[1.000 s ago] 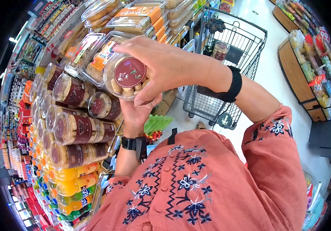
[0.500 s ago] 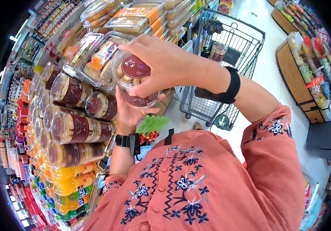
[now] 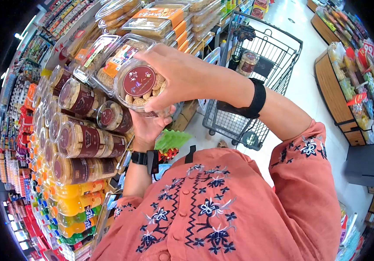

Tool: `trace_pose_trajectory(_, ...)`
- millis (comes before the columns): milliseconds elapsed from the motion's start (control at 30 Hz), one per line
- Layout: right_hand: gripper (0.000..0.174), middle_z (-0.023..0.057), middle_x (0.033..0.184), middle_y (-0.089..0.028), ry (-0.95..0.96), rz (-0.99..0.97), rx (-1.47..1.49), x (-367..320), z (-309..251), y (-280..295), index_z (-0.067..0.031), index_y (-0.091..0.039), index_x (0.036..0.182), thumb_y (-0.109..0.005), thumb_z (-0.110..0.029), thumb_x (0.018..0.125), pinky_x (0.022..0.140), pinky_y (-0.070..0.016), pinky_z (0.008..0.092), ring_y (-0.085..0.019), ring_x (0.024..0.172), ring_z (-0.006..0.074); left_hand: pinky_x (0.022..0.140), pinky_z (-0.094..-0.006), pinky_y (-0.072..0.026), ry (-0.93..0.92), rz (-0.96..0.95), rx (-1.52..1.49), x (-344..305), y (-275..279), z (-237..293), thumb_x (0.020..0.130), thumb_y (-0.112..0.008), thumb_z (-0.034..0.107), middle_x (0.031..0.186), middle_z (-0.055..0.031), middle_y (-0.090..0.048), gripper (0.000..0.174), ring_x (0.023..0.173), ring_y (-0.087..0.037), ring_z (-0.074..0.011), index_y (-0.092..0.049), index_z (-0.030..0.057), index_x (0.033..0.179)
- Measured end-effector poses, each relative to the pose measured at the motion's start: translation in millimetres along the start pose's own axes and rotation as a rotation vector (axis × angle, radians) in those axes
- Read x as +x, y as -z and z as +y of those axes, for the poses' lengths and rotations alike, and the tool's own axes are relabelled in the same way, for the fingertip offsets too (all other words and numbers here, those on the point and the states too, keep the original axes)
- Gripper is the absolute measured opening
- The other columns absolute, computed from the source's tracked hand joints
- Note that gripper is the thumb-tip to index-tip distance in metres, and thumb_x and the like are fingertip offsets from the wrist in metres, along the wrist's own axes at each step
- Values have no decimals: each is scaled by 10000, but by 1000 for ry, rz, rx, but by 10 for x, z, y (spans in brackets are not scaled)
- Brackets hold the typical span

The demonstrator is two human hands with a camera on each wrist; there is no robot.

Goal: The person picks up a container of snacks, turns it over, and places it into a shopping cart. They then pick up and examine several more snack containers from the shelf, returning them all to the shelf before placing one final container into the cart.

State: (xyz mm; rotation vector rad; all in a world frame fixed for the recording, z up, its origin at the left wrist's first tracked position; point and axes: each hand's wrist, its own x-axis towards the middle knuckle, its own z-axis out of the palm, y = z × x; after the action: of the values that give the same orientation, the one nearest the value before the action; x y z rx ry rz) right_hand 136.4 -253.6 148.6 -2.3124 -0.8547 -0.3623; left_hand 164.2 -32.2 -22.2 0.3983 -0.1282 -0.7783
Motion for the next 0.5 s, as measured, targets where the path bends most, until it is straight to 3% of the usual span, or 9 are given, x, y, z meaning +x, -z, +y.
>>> trace_pose_trajectory(67,1034,180,1422,-489,12,-27,27,25,2,-18,-69,-374,1551,-895,-360,706,1103,-430,416,-499,1345,356,687,-459,-575,17,9,20,-1,70,33,997,-267,753,1478,-113,-545,797,1157,-632,-312,-396,188,1544)
trace_pose_trajectory(167,1054,177,1436,-483,43,-39,34,80,-6,-46,-71,-371,1555,-906,-363,695,1116,-420,415,-483,1366,352,684,-394,-524,8,12,26,-11,120,53,948,-342,804,1380,-148,-606,899,1106,-616,-460,-403,134,1544)
trace_pose_trajectory(367,1086,185,1451,-471,170,-45,60,150,-14,-184,-54,-381,1543,-931,-403,674,1142,-396,427,-452,1391,358,586,-378,-499,72,-47,44,-76,119,151,960,-372,750,1366,-160,-613,843,1041,-639,-457,-396,139,1539)
trace_pose_trajectory(500,1089,189,1453,-467,230,-54,60,212,-62,-268,-49,-387,1534,-939,-404,666,1143,-394,430,-453,1387,354,524,-366,-475,43,40,21,-165,138,197,963,-379,731,1331,-166,-627,805,959,-665,-432,-423,143,1512)
